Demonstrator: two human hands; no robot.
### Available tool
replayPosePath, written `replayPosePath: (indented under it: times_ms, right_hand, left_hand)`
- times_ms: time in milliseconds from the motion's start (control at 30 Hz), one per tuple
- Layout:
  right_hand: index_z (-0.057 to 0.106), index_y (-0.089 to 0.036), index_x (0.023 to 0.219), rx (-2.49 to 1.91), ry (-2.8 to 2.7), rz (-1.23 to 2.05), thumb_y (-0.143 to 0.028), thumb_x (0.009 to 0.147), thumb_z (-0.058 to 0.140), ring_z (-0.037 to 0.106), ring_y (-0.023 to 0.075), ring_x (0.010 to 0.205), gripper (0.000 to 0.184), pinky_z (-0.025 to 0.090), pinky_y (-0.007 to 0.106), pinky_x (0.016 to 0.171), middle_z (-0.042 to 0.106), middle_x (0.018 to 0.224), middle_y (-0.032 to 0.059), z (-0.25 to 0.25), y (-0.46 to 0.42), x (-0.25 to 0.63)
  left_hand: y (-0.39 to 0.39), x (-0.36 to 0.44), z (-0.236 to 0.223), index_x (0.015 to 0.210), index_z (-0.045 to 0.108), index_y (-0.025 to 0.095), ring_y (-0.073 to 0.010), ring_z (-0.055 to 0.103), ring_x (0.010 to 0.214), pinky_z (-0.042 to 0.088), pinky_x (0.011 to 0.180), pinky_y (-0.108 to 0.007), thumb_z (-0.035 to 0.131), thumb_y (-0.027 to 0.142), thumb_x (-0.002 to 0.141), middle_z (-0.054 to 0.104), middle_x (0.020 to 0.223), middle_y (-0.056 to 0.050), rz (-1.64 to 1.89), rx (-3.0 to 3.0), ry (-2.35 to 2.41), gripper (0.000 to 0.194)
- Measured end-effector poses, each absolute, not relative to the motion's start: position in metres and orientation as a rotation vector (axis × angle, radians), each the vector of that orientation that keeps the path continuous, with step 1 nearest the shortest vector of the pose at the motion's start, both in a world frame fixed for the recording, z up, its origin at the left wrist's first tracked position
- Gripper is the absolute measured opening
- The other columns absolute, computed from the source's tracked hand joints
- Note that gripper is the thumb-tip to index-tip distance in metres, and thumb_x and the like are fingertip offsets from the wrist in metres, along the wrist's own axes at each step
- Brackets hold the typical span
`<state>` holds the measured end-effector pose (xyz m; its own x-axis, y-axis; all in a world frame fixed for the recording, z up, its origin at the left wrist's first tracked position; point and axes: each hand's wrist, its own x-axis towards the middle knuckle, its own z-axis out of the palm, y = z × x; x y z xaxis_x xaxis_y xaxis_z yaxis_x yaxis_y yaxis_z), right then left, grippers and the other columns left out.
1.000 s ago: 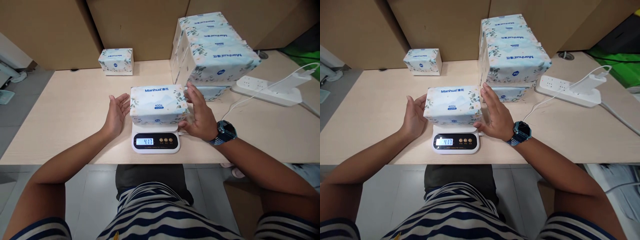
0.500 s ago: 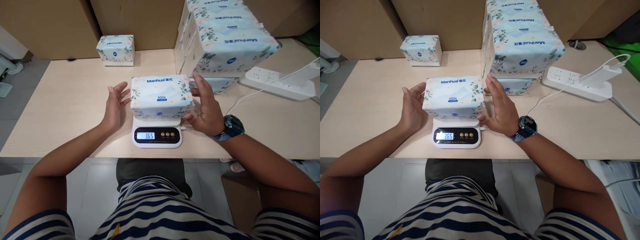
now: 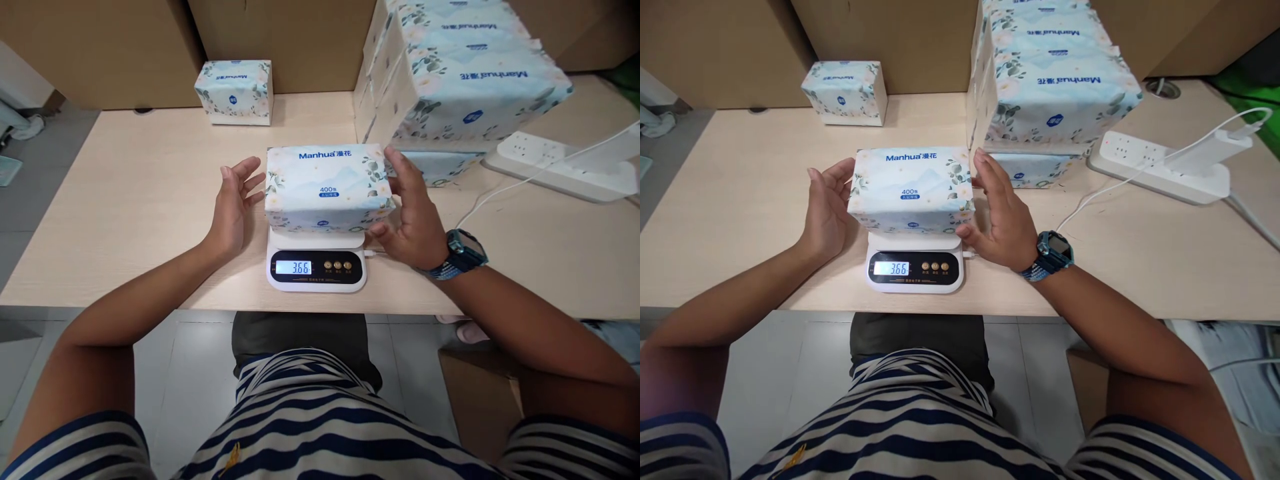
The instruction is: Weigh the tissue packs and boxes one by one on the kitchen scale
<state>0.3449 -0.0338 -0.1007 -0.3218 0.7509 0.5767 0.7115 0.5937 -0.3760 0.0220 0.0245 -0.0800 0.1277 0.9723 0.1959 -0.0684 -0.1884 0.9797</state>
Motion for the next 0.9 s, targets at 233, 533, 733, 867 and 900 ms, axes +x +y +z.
replayPosePath:
  times_ms: [233, 533, 733, 867, 900]
  right_hand:
    - [0.000, -0.037, 0.180, -1.230, -2.018, 0.171, -0.099, 0.094, 0.025, 0.039, 0.0458, 0.168, 0.109, 0.050, 0.069, 0.128, 0.021, 0.188, 0.0123, -0.1114, -0.0318, 0.3407]
    - [-0.001, -0.035, 0.181, -1.268, -2.000, 0.238, -0.099, 0.093, 0.029, 0.040, 0.0442, 0.168, 0.113, 0.046, 0.065, 0.133, 0.022, 0.189, 0.0139, -0.1099, -0.0321, 0.3426]
    - [-0.001, -0.039, 0.179, -1.220, -1.981, 0.234, -0.099, 0.093, 0.033, 0.038, 0.0420, 0.170, 0.111, 0.049, 0.062, 0.131, 0.021, 0.189, 0.0135, -0.1106, -0.0336, 0.3423]
    - [-0.009, -0.042, 0.179, -1.267, -1.944, 0.219, -0.098, 0.094, 0.033, 0.039, 0.0434, 0.169, 0.110, 0.056, 0.061, 0.123, 0.009, 0.192, 0.0108, -0.1081, -0.0356, 0.3428]
    - [-0.011, -0.043, 0.178, -1.270, -1.928, 0.210, -0.098, 0.094, 0.032, 0.038, 0.0438, 0.170, 0.110, 0.056, 0.061, 0.123, 0.005, 0.192, 0.0087, -0.1076, -0.0358, 0.3430]
  left_hand:
    - [0.0267, 0.0224, -0.0836, 0.136, 0.070, 0.028, -0.0367, 0.055, 0.160, 0.037, 0.139, -0.058, 0.037, 0.098, 0.096, 0.064, 0.163, -0.009, 1.305, 1.388, 0.972, 0.087]
    - [0.0266, 0.0206, -0.0822, 0.138, 0.071, 0.028, -0.0413, 0.050, 0.163, 0.039, 0.138, -0.061, 0.038, 0.099, 0.094, 0.062, 0.165, -0.011, 1.271, 1.410, 0.965, 0.089]
    - [0.0253, 0.0217, -0.0845, 0.135, 0.071, 0.030, -0.0401, 0.050, 0.164, 0.038, 0.138, -0.060, 0.038, 0.098, 0.095, 0.064, 0.161, -0.009, 1.282, 1.419, 0.953, 0.085]
    - [0.0229, 0.0205, -0.0832, 0.143, 0.063, 0.032, -0.0412, 0.048, 0.164, 0.041, 0.135, -0.062, 0.043, 0.100, 0.092, 0.051, 0.173, -0.009, 1.339, 1.419, 0.995, 0.087]
    - [0.0221, 0.0199, -0.0826, 0.147, 0.059, 0.033, -0.0416, 0.045, 0.166, 0.041, 0.135, -0.062, 0.045, 0.100, 0.090, 0.045, 0.178, -0.009, 1.359, 1.427, 0.998, 0.089]
